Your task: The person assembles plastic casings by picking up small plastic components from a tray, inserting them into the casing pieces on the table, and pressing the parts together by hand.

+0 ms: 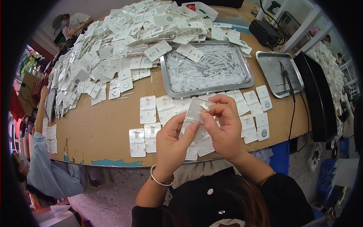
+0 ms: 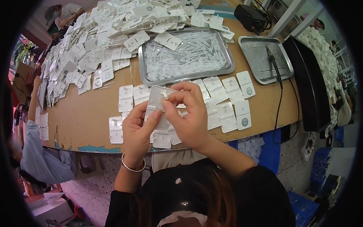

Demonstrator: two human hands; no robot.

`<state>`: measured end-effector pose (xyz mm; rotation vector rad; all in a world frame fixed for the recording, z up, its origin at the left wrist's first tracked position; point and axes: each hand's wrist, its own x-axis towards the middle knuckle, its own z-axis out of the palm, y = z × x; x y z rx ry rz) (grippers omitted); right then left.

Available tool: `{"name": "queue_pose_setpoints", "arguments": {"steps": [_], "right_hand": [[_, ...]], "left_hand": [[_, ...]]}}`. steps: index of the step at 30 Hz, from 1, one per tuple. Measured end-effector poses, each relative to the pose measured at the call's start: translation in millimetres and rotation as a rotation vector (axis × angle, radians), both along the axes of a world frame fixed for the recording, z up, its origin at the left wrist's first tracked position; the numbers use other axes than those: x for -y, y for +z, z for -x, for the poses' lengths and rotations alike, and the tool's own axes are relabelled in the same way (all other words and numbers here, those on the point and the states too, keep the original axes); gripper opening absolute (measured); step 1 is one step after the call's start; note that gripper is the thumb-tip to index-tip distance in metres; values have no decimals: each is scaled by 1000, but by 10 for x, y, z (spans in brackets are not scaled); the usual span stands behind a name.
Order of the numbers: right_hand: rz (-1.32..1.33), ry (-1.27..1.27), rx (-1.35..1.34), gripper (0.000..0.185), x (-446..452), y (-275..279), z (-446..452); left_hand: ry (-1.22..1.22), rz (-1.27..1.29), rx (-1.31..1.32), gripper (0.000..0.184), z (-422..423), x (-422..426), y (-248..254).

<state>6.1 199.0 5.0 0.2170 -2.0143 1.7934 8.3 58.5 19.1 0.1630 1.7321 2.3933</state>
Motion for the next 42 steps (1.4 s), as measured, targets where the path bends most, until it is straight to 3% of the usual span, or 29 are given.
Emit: {"name": "queue_pose_setpoints", "arguments": {"steps": [3, 6, 12, 16, 19, 21, 23, 24, 25, 27, 29, 34, 37, 38, 42], "right_hand": [[177, 25, 16, 11, 56, -11, 10], [153, 50, 44, 17, 62, -41, 0], [623, 109, 136, 33, 243, 123, -107], [671, 97, 191, 34, 276, 77, -126], [707, 156, 259, 35, 281, 180, -114], [719, 220, 318, 36, 272, 222, -63], [404, 272, 345, 38, 278, 186, 18], [250, 303, 353, 39, 286, 164, 44], [217, 344, 404, 40, 282, 166, 38], [143, 418, 500, 41, 219, 181, 13], [79, 404, 473, 42, 165, 113, 42], [67, 332, 494, 43, 55, 95, 157], [-3, 278, 433, 40, -45, 92, 270], [-81, 257, 411, 38, -84, 130, 342], [-371, 137, 405, 32, -245, 217, 793]], "left_hand": [[6, 12, -11, 32, -21, 2, 7], [34, 36, -44, 32, -55, 1, -4], [171, 171, -263, 33, -157, -109, -86], [245, 283, -345, 34, -173, -88, -145], [295, 517, -533, 33, -185, -15, -88], [294, 501, -503, 29, -152, 49, -40], [254, 511, -384, 30, -92, 282, -60], [288, 398, -253, 35, -8, 459, -81], [322, 283, -126, 40, 116, 649, -101], [409, 394, -173, 45, 438, 1101, -219], [472, 689, -173, 45, 687, 1480, -664], [345, 1408, -231, 49, 712, 1405, -632], [327, 1695, -213, 49, 970, 1399, -324], [469, 1694, -292, 54, 1162, 1398, -317], [475, 1704, -295, 61, 1776, 1289, -363]]}}
